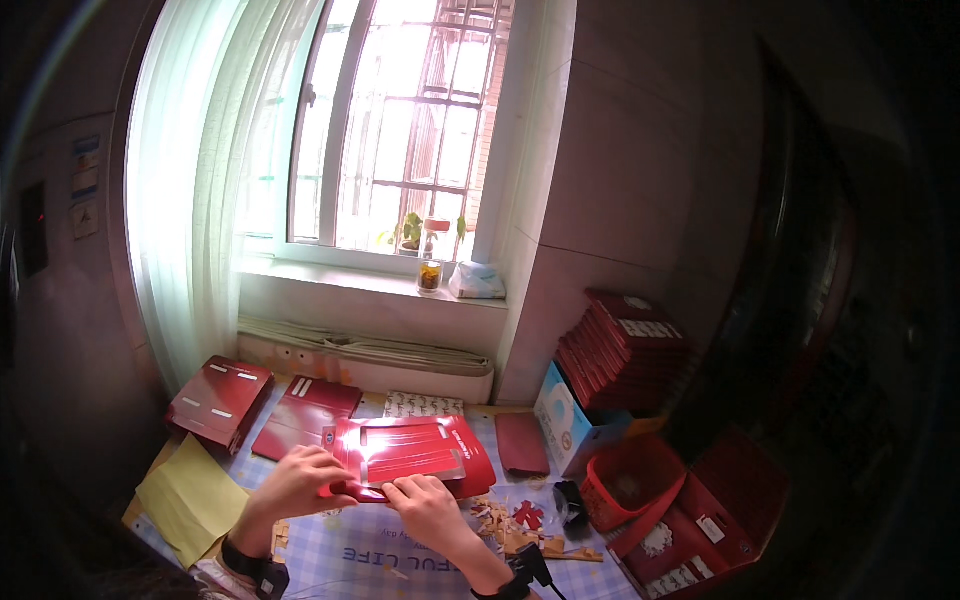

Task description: Assembling and folding red paper envelopes or money wallets for a gift shop.

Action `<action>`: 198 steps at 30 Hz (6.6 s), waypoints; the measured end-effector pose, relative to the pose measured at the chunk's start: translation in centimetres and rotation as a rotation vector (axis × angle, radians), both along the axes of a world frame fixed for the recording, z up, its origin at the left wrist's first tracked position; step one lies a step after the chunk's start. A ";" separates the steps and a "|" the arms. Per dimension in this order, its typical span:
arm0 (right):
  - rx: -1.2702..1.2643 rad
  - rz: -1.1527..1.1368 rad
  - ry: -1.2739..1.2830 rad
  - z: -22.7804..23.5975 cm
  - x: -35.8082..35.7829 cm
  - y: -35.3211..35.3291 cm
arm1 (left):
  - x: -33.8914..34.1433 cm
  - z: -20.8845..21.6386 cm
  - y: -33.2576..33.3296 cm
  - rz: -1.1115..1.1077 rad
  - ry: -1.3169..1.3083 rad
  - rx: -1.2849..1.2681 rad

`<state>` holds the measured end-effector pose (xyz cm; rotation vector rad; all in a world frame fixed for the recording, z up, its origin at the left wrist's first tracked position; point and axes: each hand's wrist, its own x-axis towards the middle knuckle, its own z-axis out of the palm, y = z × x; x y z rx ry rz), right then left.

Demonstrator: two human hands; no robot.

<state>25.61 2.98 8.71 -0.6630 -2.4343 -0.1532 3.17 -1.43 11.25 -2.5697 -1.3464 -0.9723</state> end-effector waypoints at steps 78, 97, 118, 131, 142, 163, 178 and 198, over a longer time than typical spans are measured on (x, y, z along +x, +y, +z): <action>0.119 -0.029 0.110 -1.9 -1.1 0.2 | 2.5 -3.8 1.3 0.091 0.167 0.059; 0.166 -0.185 0.154 0.8 3.9 2.7 | -0.9 -0.5 0.4 0.142 0.257 0.155; 0.269 -0.164 0.158 2.0 4.1 1.9 | -1.1 -0.4 0.8 0.147 0.119 0.159; 0.300 -0.028 0.273 2.5 2.7 0.5 | 0.0 -0.5 1.3 -0.030 0.019 0.309; 0.214 -0.224 0.558 2.3 5.0 2.6 | -4.3 -2.6 2.5 0.000 -0.871 -0.185; -0.847 0.314 1.167 -0.7 3.3 4.1 | -1.7 -4.8 5.0 -0.519 -1.487 -0.586; 0.204 -0.024 0.272 1.7 2.9 1.4 | 0.7 -2.1 2.6 -0.090 -0.508 0.062; 0.380 -0.074 0.326 0.1 0.3 0.6 | 3.1 -4.7 2.3 -0.278 -0.712 -0.106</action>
